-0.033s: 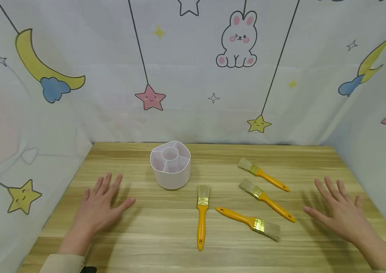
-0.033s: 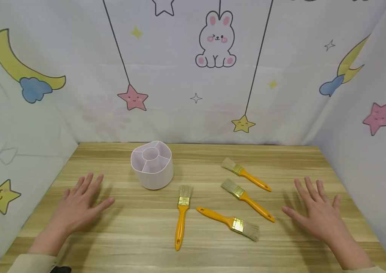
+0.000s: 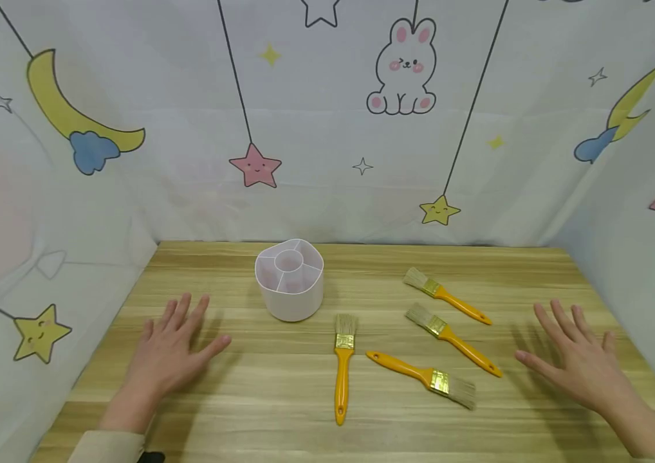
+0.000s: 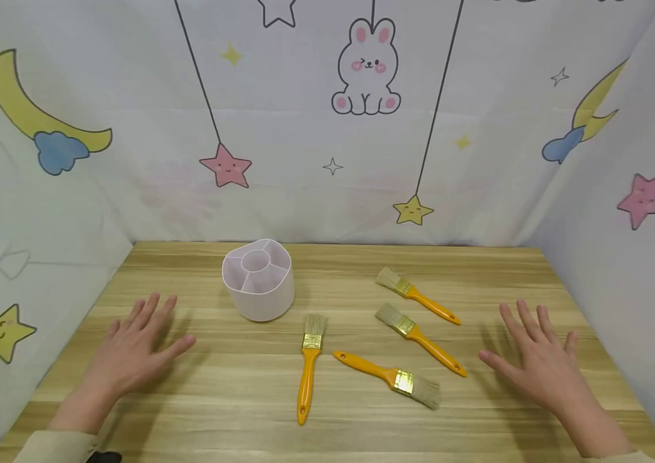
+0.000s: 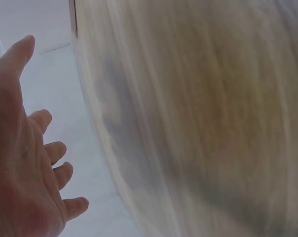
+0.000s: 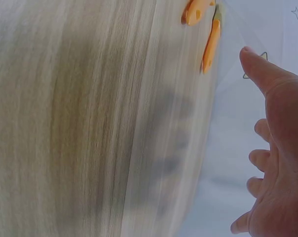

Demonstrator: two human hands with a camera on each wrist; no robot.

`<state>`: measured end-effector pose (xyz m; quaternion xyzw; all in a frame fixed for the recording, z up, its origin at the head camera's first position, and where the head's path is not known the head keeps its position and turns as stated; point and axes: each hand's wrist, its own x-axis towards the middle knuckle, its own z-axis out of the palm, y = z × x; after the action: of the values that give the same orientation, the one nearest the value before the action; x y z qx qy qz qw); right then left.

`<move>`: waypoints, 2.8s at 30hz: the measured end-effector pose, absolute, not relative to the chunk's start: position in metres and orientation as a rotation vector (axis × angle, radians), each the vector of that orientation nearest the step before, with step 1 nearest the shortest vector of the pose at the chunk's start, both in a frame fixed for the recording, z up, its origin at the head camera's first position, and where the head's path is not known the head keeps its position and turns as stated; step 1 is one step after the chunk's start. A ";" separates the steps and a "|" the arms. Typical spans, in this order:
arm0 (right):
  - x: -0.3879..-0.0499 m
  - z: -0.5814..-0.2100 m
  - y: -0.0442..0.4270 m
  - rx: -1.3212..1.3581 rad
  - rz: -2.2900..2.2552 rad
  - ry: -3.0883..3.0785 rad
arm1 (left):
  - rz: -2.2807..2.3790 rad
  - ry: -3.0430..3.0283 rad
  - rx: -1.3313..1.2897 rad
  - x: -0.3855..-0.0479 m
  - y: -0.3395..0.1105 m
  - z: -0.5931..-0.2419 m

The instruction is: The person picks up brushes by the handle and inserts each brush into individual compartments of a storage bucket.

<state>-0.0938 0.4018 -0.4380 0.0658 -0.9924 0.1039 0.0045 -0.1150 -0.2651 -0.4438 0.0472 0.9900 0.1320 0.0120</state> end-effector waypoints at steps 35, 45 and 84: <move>-0.106 -0.433 0.399 0.337 0.325 -3.066 | 0.409 3.113 0.230 -0.127 -0.253 -0.434; -0.114 -0.418 0.393 0.365 0.312 -3.062 | 0.385 3.114 0.282 -0.143 -0.251 -0.419; -0.132 -0.396 0.326 0.630 0.270 -3.063 | 0.520 3.043 0.398 -0.185 -0.235 -0.398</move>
<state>-0.1317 0.3258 -0.3959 0.2007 -0.9759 0.0859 0.0013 -0.1850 -0.2346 -0.3977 0.1279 0.9775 0.1671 0.0146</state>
